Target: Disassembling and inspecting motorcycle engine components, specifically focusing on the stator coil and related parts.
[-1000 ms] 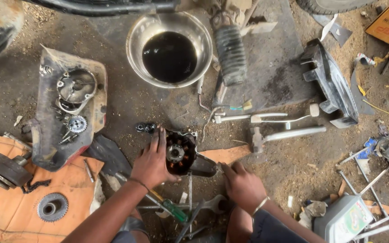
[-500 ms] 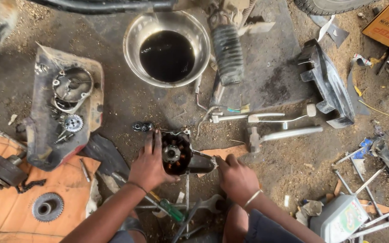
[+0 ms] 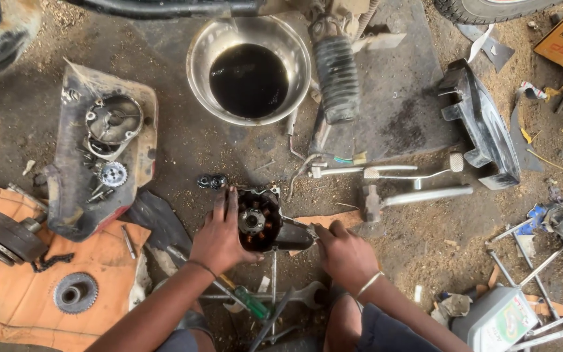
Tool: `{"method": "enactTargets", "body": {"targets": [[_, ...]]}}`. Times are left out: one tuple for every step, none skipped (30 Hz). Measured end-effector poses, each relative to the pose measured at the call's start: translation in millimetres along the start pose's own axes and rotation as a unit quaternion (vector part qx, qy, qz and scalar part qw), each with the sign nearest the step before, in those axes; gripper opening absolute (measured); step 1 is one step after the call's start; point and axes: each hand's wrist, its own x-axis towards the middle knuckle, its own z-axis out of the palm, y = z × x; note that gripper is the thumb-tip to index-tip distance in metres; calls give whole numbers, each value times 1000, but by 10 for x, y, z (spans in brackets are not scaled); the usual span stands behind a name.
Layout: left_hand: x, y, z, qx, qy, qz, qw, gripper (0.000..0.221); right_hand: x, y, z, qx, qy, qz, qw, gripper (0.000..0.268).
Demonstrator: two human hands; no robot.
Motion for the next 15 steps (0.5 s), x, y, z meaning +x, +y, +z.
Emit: {"method": "enactTargets", "body": {"targets": [[3, -9, 0, -2, 13, 5, 1000, 163, -6, 40, 24, -8, 4, -7, 1000, 32], [11, -2, -24, 0, 15, 6, 1000, 163, -17, 65, 72, -7, 6, -6, 1000, 32], [-2, 5, -29, -9, 8, -2, 1000, 163, -43, 87, 124, -3, 40, -26, 999, 32], [-15, 11, -30, -18, 1, -9, 1000, 164, -71, 111, 181, 2, 74, -46, 996, 32], [-24, 5, -20, -17, -1, -10, 1000, 164, -59, 70, 142, 3, 71, -46, 996, 32], [-35, 4, -9, -17, -7, -9, 1000, 163, -48, 34, 101, -10, 43, -27, 999, 30], [-27, 25, -6, -16, -12, -4, 1000, 162, -38, 17, 45, -25, 15, -5, 1000, 28], [-28, 22, 13, -16, -13, -2, 1000, 162, -57, 24, 39, -25, 15, -3, 1000, 28], [-6, 16, 13, -15, 5, 4, 1000, 160, -45, 35, 23, -21, 16, -7, 1000, 29], [17, 7, 12, -14, 23, 10, 1000, 159, -31, 42, 9, -18, 16, -12, 1000, 29], [1, 5, 16, -14, 23, 9, 1000, 159, -51, 44, 18, -18, 16, -13, 1000, 29], [-12, 2, 21, -13, 17, 4, 1000, 158, -69, 46, 28, 5, 27, -10, 1000, 29], [-18, -3, 20, -12, 13, -2, 1000, 157, -78, 48, 40, 28, 39, -6, 999, 29], [-15, -5, 33, -11, 13, -3, 1000, 157, -80, 37, 38, 28, 39, -7, 999, 29], [-4, -9, 35, -12, 18, 0, 1000, 158, -71, 24, 33, 27, 47, -2, 999, 32]]}}
